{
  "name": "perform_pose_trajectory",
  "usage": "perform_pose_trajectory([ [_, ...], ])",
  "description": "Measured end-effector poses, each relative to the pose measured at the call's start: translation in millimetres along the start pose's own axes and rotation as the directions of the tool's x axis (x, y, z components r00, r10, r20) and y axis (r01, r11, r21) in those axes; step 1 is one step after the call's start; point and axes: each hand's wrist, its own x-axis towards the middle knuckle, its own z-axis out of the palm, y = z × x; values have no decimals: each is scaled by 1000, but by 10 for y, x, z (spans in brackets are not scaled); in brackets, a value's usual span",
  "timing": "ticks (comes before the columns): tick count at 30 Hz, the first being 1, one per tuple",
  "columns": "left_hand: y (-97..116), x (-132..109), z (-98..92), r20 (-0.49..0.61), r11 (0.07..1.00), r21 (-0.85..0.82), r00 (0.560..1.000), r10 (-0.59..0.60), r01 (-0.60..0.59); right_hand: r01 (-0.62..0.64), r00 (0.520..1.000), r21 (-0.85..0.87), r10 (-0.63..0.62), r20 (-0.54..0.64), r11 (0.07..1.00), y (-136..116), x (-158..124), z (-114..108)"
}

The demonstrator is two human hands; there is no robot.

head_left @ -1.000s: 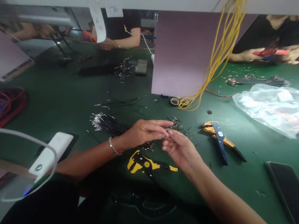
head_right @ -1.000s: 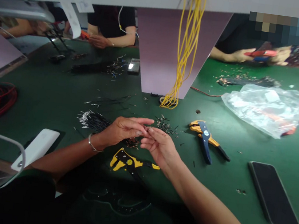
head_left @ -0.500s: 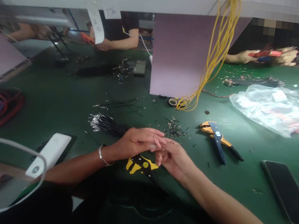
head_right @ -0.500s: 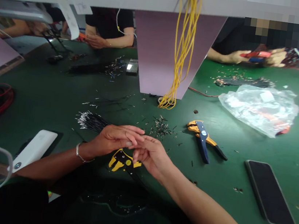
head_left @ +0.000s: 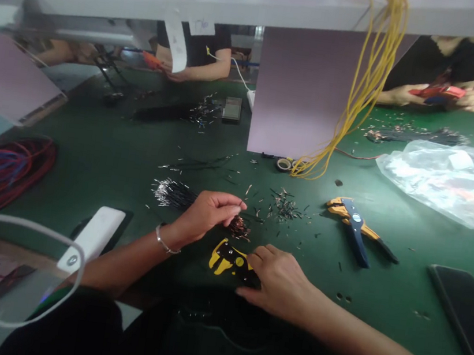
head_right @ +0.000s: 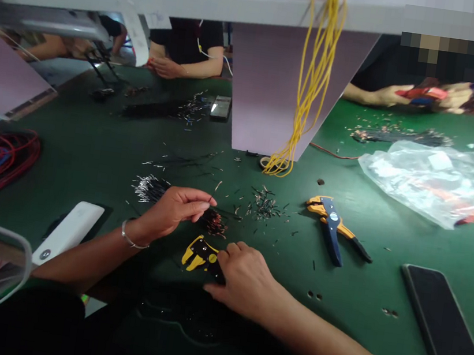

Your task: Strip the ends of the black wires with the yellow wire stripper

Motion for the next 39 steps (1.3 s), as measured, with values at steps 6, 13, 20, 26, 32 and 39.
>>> perform_pose_trajectory([
  [6,-41,26,11,-35,1000,16,999,4,-3,-75,995,78,79,-56,994,10,-188,165],
  [13,-125,34,-41,-55,995,90,998,36,-31,-227,959,615,284,6,755,224,-217,27],
  [20,-44,21,-21,-91,1000,23,996,-7,9,-196,881,962,464,89,188,371,-230,-26],
  [26,-38,11,71,104,955,-275,991,-85,111,-181,795,918,601,-76,354,375,-132,77],
  [32,-97,-48,260,179,886,-418,974,-137,201,-241,716,710,615,-330,662,346,-35,107],
  [39,-88,-22,430,96,878,-429,977,-188,212,-160,711,496,449,-542,853,187,58,17],
])
